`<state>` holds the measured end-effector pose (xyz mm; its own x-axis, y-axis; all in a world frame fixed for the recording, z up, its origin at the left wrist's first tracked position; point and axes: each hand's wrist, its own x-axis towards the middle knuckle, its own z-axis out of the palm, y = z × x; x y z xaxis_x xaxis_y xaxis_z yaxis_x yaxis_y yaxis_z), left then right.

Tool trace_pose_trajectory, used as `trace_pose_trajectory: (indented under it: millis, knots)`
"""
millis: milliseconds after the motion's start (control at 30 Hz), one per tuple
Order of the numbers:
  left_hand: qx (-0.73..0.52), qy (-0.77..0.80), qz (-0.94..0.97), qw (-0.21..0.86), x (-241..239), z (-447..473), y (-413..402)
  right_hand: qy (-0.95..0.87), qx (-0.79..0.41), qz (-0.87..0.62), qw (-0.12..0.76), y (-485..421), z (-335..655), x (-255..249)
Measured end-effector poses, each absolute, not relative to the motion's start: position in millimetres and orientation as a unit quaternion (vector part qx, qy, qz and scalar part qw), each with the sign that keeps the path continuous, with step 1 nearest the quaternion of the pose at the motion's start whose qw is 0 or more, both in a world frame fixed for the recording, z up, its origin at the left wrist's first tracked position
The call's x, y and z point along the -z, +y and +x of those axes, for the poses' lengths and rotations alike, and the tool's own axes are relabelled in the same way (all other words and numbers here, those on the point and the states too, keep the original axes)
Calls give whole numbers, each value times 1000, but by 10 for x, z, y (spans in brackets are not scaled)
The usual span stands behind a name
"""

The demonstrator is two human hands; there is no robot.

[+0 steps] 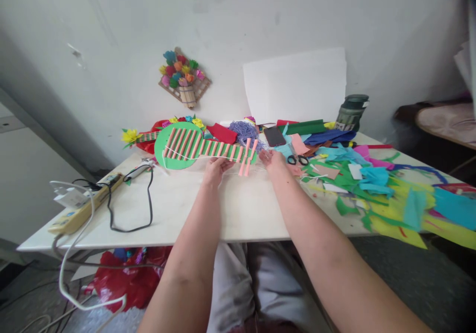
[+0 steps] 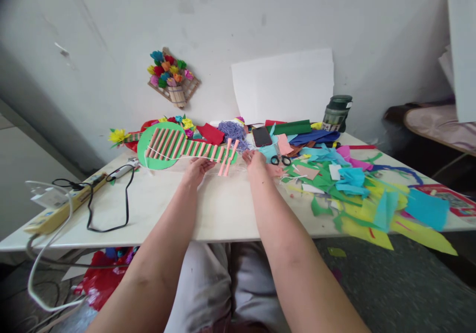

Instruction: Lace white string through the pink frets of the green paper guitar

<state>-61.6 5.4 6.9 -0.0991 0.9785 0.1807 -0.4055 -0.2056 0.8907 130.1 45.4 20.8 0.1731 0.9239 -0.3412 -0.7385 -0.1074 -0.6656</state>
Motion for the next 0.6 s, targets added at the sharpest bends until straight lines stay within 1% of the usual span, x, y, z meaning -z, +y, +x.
trace_pose_trajectory:
  millis: [167, 333, 600]
  knots:
    - [-652, 346, 420, 527, -83, -605, 36, -134, -586, -429, 674, 558, 1297, -137]
    - [-652, 360, 416, 522, -73, -617, 51, -200, -553, -482, 650, 612, 1316, -76]
    - [-666, 350, 406, 519, -50, -650, 86, -194, -554, -484, 649, 642, 1308, -52]
